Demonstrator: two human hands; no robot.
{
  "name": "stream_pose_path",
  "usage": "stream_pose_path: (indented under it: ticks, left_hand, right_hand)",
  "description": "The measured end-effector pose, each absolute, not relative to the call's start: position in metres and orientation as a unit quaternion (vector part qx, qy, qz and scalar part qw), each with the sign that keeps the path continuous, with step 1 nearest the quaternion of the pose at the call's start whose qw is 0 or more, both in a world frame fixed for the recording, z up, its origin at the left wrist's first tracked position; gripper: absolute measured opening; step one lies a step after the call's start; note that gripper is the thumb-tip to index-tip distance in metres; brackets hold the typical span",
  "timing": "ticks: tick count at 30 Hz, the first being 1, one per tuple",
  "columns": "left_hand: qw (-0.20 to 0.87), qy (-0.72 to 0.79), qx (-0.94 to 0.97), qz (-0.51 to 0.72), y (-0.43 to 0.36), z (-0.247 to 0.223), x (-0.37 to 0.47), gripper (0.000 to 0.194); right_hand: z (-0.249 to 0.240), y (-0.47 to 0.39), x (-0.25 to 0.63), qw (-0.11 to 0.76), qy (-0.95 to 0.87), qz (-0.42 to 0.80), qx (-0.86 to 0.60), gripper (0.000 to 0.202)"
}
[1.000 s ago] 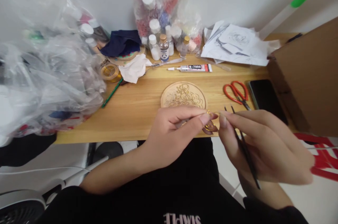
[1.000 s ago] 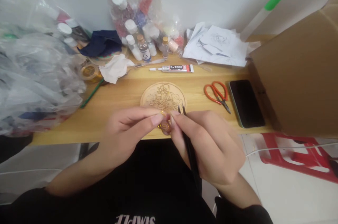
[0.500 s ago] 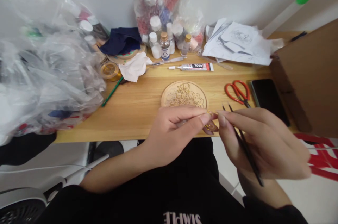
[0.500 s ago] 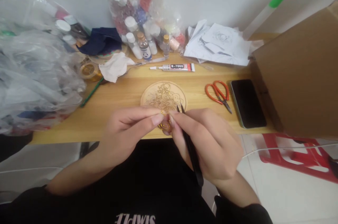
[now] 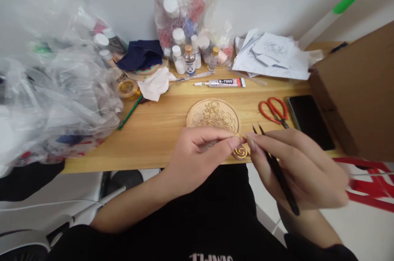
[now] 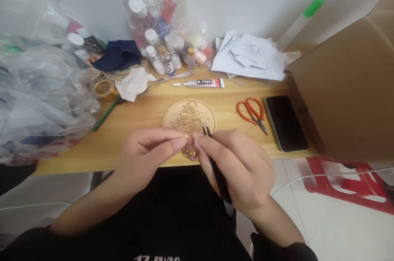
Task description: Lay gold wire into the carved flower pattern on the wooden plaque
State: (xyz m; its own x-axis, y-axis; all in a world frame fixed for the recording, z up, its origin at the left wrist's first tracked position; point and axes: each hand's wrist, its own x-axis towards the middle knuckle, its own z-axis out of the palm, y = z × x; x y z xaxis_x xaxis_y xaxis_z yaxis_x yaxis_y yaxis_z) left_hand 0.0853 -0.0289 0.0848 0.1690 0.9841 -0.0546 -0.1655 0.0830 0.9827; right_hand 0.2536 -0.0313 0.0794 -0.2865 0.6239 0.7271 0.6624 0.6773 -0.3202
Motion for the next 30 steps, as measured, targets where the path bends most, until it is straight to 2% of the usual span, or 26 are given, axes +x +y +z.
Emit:
stream_pose_path:
  ticks: [11, 17, 30]
  left_hand:
    - [0.647, 0.4, 0.453, 0.465, -0.031, 0.086, 0.085, 0.022]
    - [0.698, 0.374, 0.411, 0.452, -0.032, 0.083, 0.087, 0.019]
    - [0.699, 0.392, 0.4, 0.445, -0.037, 0.088, 0.088, 0.013]
  right_hand:
    - [0.081, -0.033, 0.254, 0.452, -0.807, -0.025, -0.379, 0.012]
    - [0.082, -0.039, 0.254, 0.451, -0.804, -0.04, -0.386, 0.011]
    - [0.08, -0.05, 0.257, 0.431, -0.806, -0.082, -0.397, 0.022]
